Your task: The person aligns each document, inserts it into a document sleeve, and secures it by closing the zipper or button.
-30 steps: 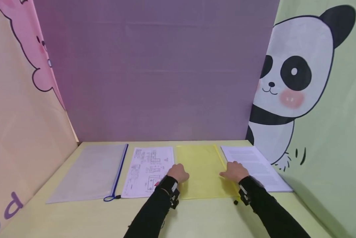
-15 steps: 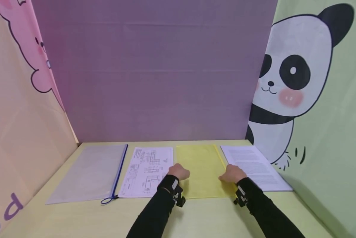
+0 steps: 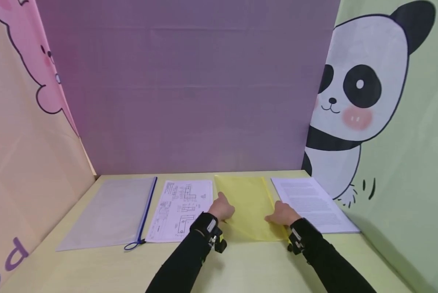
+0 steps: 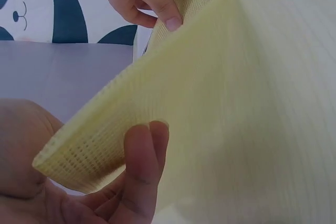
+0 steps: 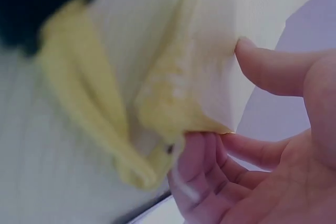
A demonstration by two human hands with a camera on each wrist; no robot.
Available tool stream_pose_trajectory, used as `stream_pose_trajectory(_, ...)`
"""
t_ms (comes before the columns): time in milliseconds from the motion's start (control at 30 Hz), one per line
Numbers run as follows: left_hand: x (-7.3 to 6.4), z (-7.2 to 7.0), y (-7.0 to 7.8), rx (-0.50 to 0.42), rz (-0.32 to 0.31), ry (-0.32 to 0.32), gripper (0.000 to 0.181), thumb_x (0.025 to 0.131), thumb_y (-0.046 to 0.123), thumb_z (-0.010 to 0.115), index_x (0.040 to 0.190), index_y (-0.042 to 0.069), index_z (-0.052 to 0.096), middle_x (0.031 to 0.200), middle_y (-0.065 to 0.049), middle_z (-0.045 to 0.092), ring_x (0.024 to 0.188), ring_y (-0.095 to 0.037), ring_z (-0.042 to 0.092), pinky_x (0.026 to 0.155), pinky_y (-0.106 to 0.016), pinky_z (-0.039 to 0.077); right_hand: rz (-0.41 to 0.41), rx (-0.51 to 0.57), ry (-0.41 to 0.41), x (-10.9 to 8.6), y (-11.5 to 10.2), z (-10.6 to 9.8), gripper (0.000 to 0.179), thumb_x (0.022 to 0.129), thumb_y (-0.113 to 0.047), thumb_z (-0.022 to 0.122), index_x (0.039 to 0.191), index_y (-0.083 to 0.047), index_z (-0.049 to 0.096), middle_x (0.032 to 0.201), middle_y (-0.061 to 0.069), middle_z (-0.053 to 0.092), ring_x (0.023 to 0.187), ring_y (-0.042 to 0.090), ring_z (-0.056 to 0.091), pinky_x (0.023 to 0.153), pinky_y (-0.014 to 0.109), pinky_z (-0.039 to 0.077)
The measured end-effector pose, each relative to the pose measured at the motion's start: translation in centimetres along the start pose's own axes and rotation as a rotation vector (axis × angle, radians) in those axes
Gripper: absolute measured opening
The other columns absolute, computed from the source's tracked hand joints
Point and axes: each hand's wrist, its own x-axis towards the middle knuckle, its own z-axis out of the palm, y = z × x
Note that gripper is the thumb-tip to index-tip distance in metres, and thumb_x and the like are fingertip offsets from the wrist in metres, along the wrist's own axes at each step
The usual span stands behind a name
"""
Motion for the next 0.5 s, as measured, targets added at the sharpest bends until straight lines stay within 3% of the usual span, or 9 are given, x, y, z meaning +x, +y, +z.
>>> stream_pose_trajectory(267,-0.8,-2.5,-1.7,0.001,-0.005,-0.015,0.078,0.091,0.005,0.056,0.155,-0.012,0.015,0.133,-0.031,0.053,0.093,-0.032,0.058,0.076,-0.042,0.051,0.001,0.058,-0.037,-0.5,-2.6,0.8,0.051,0.087,-0.022,0.078,0.115,0.011,0.05,0.088,0.014,0.055,0.07,0.024,0.056,0.054,0.034,0.052)
stream_pose_trajectory(500,-1.4,-4.7,-3.6,0.043,-0.06,-0.023,0.075,0.094,0.006,0.055,0.155,-0.013,0.016,0.119,-0.024,0.055,0.083,-0.027,0.056,0.062,-0.032,0.046,-0.05,0.041,-0.038,0.1,-5.1,2.1,0.041,0.088,-0.02,0.078,0.105,0.005,0.051,0.082,0.011,0.053,0.066,0.023,0.055,0.053,0.033,0.051)
